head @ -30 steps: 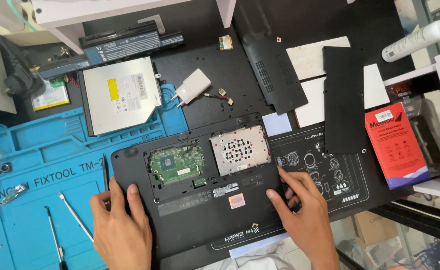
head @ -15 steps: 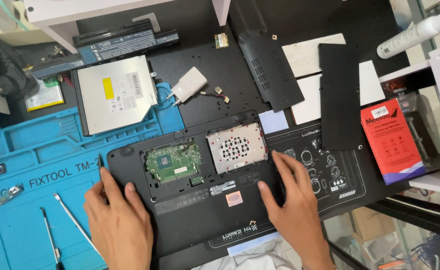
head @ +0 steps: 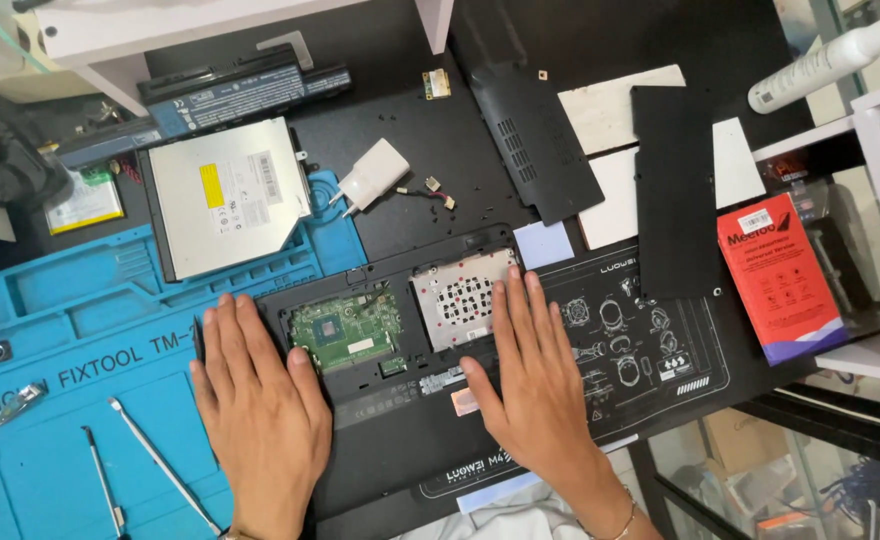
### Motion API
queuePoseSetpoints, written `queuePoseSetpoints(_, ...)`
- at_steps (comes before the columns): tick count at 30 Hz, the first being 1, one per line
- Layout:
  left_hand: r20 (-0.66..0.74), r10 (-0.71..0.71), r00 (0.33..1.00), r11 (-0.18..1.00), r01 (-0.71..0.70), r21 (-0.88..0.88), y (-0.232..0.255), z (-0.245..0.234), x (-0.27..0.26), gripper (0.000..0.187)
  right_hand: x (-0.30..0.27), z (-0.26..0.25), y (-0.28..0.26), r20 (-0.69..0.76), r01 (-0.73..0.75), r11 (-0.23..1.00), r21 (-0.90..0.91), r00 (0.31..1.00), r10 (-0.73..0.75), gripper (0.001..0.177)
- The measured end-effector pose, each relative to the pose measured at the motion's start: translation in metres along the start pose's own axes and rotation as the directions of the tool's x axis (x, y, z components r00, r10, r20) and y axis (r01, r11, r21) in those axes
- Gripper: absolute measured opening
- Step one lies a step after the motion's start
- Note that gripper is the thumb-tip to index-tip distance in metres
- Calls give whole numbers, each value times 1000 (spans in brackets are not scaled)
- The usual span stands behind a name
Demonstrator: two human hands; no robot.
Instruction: The person aligns and secures the motherboard and internal components within a disassembled laptop chassis. They place the bottom cover onto the laptop, align the screw holes, and use a screwdriver to fasten the cover in place.
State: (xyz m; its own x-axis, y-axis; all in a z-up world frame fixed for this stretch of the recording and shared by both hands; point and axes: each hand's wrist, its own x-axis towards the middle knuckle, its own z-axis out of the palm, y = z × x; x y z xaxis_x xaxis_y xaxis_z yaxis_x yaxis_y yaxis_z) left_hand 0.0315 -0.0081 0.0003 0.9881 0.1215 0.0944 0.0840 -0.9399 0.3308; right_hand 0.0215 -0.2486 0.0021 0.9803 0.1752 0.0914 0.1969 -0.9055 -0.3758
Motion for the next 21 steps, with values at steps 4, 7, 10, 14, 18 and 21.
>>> queuePoseSetpoints(4, -13, -7, 1000, 1000, 6, -6, 0, 0, 1, 64, -3, 6, 3, 3, 8, 1000, 3, 1000, -8, 77)
queuePoseSetpoints(7, -7, 2, 1000, 1000, -2, -5, -1, 2, 2, 64, 0, 2, 0, 9, -4, 1000, 2, 1000, 4, 74)
queuePoseSetpoints(10, -11, -4, 1000, 999, 5, 38, -5, 5, 0, 65, 1, 0, 1, 5, 25, 999, 39, 1000, -25, 76)
queuePoseSetpoints(14, -19, 12, 1000, 999, -13, -47, -6, 5, 2, 65, 0, 2, 3, -5, 22, 999, 32, 1000, -22, 70)
queuePoseSetpoints(18, -21, 25, 999, 997, -27, -69, -7, 2, 2, 64, -2, 5, 2, -32, 13, 999, 41, 999, -11, 69)
queuePoseSetpoints(21, -21, 23, 1000, 997, -24, -78, -7, 1, 3, 63, -3, 7, 4, -40, 8, 998, 61, 999, -5, 68)
